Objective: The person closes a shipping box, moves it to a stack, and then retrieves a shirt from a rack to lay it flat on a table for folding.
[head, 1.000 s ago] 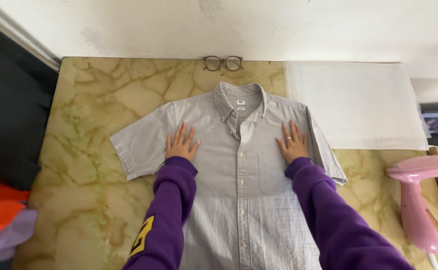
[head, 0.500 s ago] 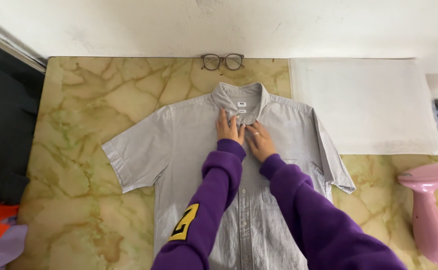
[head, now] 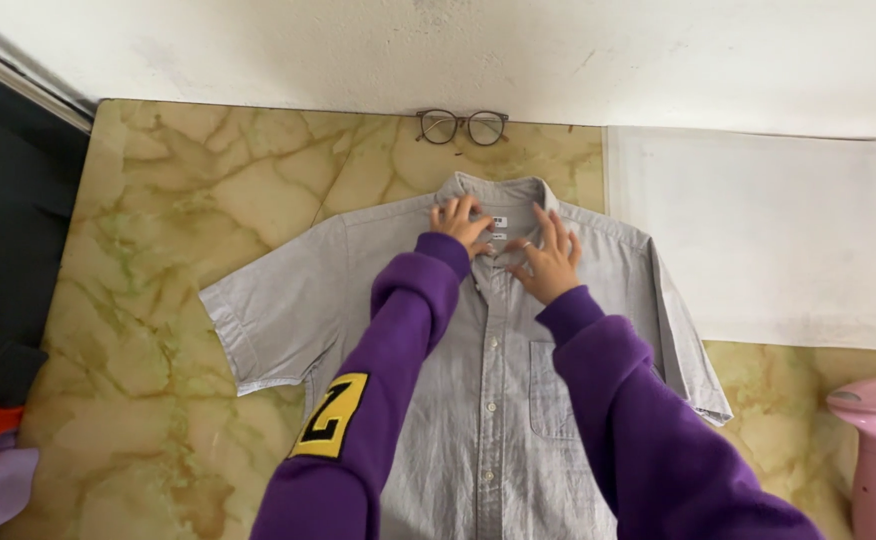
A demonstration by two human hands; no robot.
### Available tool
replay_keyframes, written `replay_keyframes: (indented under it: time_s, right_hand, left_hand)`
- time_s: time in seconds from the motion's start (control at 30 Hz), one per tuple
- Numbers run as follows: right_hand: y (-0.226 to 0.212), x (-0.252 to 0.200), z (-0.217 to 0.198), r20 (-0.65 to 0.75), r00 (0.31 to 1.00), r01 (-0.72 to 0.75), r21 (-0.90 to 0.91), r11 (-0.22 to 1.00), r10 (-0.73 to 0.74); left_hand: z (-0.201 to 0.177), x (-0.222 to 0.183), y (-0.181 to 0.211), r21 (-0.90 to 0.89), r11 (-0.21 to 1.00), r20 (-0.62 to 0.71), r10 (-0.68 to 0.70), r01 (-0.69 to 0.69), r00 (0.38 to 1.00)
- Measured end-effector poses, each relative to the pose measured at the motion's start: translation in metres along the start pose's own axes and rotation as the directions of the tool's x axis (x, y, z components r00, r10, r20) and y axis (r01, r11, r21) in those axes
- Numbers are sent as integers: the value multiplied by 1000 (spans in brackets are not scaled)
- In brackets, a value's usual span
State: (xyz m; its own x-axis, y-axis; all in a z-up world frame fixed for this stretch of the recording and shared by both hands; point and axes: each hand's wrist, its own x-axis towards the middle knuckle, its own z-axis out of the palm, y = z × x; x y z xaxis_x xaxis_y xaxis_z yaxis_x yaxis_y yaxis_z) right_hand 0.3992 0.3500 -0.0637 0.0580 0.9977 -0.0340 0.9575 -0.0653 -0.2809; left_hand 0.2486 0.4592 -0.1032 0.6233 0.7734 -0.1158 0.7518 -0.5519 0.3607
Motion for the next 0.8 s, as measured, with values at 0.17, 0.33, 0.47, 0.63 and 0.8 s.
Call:
replay_keyframes:
  time_s: [0.17,0.33,0.47,0.63,0.8]
  right_hand:
    - [1,-3,-6,-31,999,-15,99,995,18]
    - [17,-13,-6,-241,970,58,269,961,9]
    - [16,-5,-10,-219,973,1,285,958,65]
    - [13,16,17,-74,983,-152,201,968,170]
    - [9,22,27,-27,953,-279,304,911,301]
  left_hand:
    - [-31,13,12,102,994,122,20,-33,992]
    - [-41,22,23,66,990,9,-128,127,992]
    - [-41,12,37,46,987,-74,-149,153,986]
    - [-10,13,27,8,989,-138,-146,149,980]
    - [0,-24,45,-290,923,-455,-367,254,812]
